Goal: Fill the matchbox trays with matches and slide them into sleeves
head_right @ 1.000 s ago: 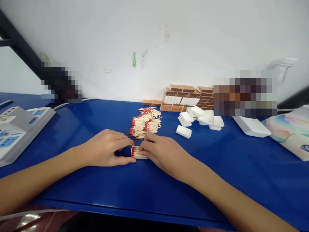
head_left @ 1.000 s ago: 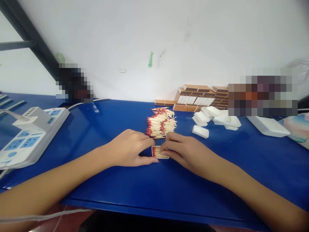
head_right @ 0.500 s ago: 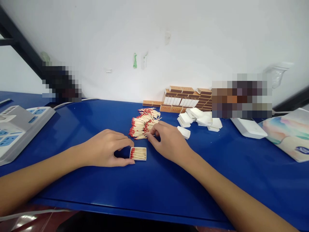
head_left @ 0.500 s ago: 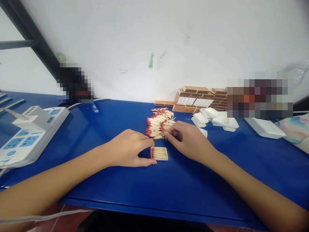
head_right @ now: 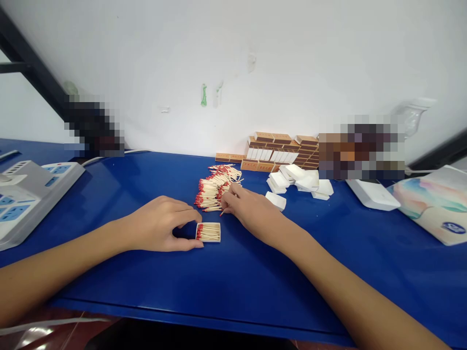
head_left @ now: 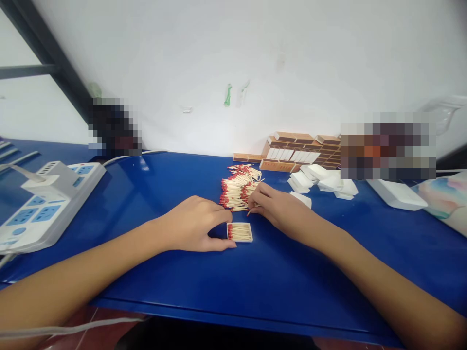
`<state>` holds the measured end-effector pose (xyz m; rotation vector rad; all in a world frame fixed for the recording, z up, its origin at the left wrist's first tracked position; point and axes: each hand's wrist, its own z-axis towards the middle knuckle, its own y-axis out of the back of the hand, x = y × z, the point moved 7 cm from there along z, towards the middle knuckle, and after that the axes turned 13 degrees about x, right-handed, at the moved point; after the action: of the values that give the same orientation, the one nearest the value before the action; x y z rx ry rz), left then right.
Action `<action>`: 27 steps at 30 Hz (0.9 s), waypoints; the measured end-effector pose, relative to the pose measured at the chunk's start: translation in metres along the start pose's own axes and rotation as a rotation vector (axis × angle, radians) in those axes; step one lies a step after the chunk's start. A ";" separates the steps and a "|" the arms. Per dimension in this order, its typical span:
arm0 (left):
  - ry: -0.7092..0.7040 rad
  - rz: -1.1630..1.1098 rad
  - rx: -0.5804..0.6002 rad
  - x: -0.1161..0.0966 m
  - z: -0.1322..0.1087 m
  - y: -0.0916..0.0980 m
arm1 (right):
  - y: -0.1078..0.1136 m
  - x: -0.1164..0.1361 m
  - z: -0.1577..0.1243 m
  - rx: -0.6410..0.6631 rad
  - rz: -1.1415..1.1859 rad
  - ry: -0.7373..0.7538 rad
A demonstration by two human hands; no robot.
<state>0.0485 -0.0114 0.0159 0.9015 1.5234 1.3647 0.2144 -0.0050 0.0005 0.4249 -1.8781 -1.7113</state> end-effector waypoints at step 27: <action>0.025 0.062 -0.032 0.001 -0.001 0.002 | 0.004 0.029 -0.008 -0.040 0.321 0.013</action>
<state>0.0468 -0.0108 0.0174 0.9213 1.4998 1.4454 0.1962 -0.0276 0.0105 0.1099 -1.7884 -1.5234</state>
